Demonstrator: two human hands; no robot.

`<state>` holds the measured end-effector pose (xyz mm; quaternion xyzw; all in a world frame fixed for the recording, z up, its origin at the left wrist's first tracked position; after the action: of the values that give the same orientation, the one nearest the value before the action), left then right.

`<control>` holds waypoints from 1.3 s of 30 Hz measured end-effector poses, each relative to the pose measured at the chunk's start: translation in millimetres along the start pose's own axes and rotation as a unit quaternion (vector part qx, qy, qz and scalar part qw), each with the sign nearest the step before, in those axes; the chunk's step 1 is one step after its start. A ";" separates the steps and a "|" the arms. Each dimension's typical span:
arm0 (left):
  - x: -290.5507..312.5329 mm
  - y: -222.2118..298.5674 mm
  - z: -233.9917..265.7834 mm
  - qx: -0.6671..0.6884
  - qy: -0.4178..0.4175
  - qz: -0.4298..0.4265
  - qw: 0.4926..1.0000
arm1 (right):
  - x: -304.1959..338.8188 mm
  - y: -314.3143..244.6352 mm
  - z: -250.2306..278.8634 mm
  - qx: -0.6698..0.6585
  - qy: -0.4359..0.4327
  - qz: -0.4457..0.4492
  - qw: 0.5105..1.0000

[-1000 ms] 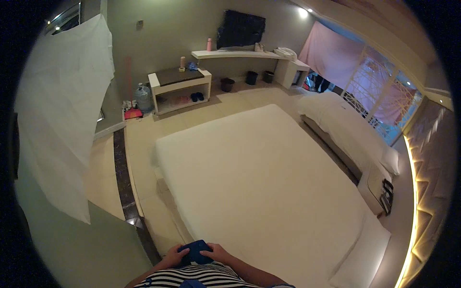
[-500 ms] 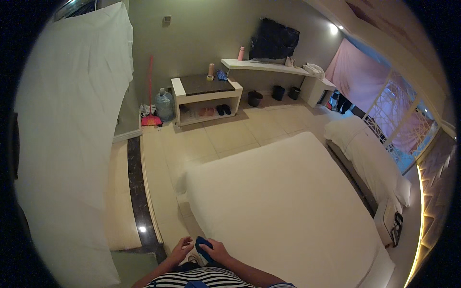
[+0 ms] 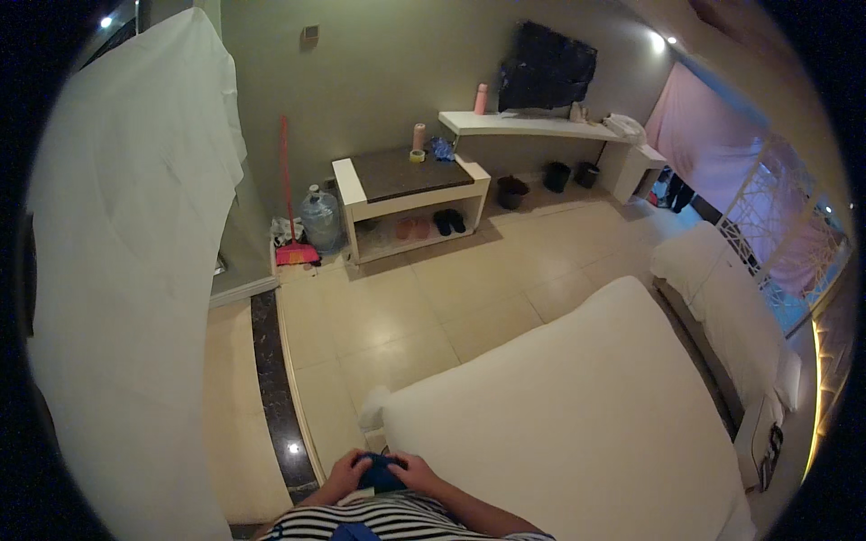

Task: The person wipes a padded headboard, a bedside table, and a laptop with a blue cloth. They move around the room to reach different surfaces and continue wiping each area methodically.

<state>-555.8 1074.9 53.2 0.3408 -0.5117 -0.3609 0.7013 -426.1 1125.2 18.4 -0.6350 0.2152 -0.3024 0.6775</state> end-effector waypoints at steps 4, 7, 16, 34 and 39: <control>-72.8 52.1 53.8 0.113 0.050 -0.016 0.992 | -104.0 -58.9 34.7 -0.041 0.022 0.062 0.997; -114.9 89.6 65.1 0.045 0.011 0.009 0.999 | -149.7 -84.4 81.6 -0.086 0.116 0.085 0.986; -233.7 168.1 55.3 -0.101 -0.173 -0.031 0.979 | -232.9 -71.4 151.0 -0.090 0.113 -0.019 0.989; -505.5 272.7 125.8 -0.016 -0.154 -0.080 0.985 | -441.3 -88.1 265.7 0.054 0.404 -0.024 0.913; -523.7 320.0 86.3 -0.073 -0.193 -0.157 0.966 | -414.7 -79.5 298.8 -0.044 0.515 -0.039 0.855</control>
<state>-701.6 1675.6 98.3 0.2890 -0.5497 -0.5614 0.5470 -535.6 1625.9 89.0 -0.4259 0.5217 -0.6023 0.4287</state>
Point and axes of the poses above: each hand's wrist, its own x-axis away from the middle knuckle, its own z-axis out of the back of the hand, y = z × x, the point moved 10 cm from there along -x, towards the middle knuckle, and after that the axes turned 11 degrees about z, right-handed, at the moved point
